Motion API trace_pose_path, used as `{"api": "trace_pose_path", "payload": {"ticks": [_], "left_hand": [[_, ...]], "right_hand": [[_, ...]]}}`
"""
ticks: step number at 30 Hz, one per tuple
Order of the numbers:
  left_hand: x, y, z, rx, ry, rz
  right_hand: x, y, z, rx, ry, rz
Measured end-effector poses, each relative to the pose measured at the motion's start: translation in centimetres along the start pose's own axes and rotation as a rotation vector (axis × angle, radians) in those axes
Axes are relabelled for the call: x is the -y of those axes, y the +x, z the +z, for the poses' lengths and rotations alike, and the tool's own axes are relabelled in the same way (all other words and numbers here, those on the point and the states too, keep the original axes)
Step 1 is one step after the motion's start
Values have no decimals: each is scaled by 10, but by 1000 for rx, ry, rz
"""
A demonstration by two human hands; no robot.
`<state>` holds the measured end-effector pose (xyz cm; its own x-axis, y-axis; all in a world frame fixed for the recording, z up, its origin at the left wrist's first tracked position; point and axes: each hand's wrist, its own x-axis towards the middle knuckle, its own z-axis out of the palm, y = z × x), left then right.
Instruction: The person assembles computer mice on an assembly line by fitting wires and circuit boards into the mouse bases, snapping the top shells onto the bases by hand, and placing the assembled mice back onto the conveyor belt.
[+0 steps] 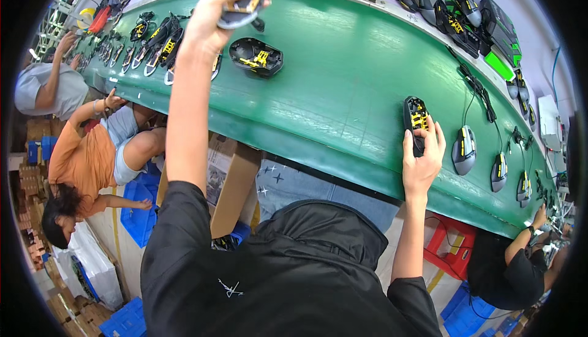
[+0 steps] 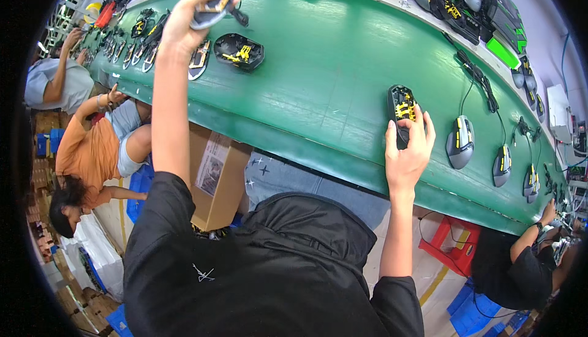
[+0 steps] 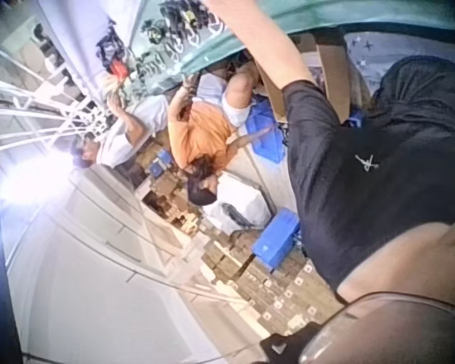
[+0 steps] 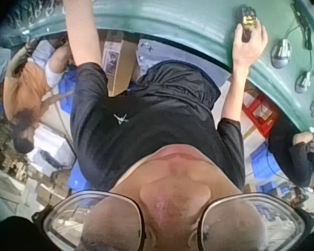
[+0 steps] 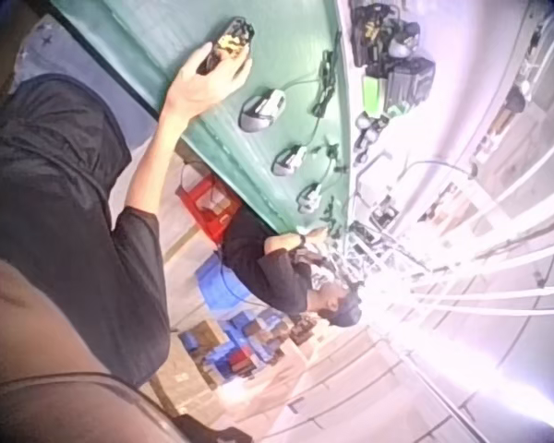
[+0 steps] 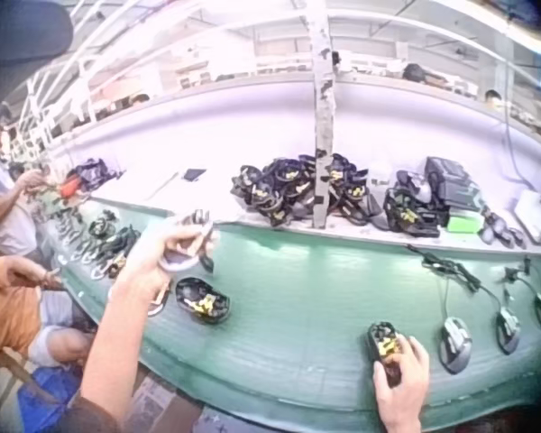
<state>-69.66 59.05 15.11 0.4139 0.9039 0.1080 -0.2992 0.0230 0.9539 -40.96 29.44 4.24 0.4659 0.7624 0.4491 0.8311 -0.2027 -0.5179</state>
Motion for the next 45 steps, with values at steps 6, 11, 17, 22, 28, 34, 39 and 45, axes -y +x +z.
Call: {"api": "trace_pose_path", "payload": {"ticks": [6, 11, 17, 22, 28, 34, 39, 45], "left_hand": [[-43, 41, 14, -48, -190, 117], [-37, 12, 70, 190, -470, -18], [73, -80, 119, 219, -607, -146], [110, -148, 134, 76, -578, -357], [119, -172, 137, 68, -412, -405], [123, -168, 127, 20, -506, -411], [129, -166, 124, -13, -643, -427], [134, -169, 135, -30, -491, -322]], "right_hand": [[-2, -2, 0, -45, -6, 27], [4, -3, 0, -61, 19, 40], [4, -5, 1, -101, 42, 85], [37, -3, -13, -181, 395, 161], [69, 36, -7, 465, 788, 467], [70, 36, 9, 494, 693, 424], [70, 7, -1, 250, 601, 363], [79, 2, 6, 284, 799, 544]]}}
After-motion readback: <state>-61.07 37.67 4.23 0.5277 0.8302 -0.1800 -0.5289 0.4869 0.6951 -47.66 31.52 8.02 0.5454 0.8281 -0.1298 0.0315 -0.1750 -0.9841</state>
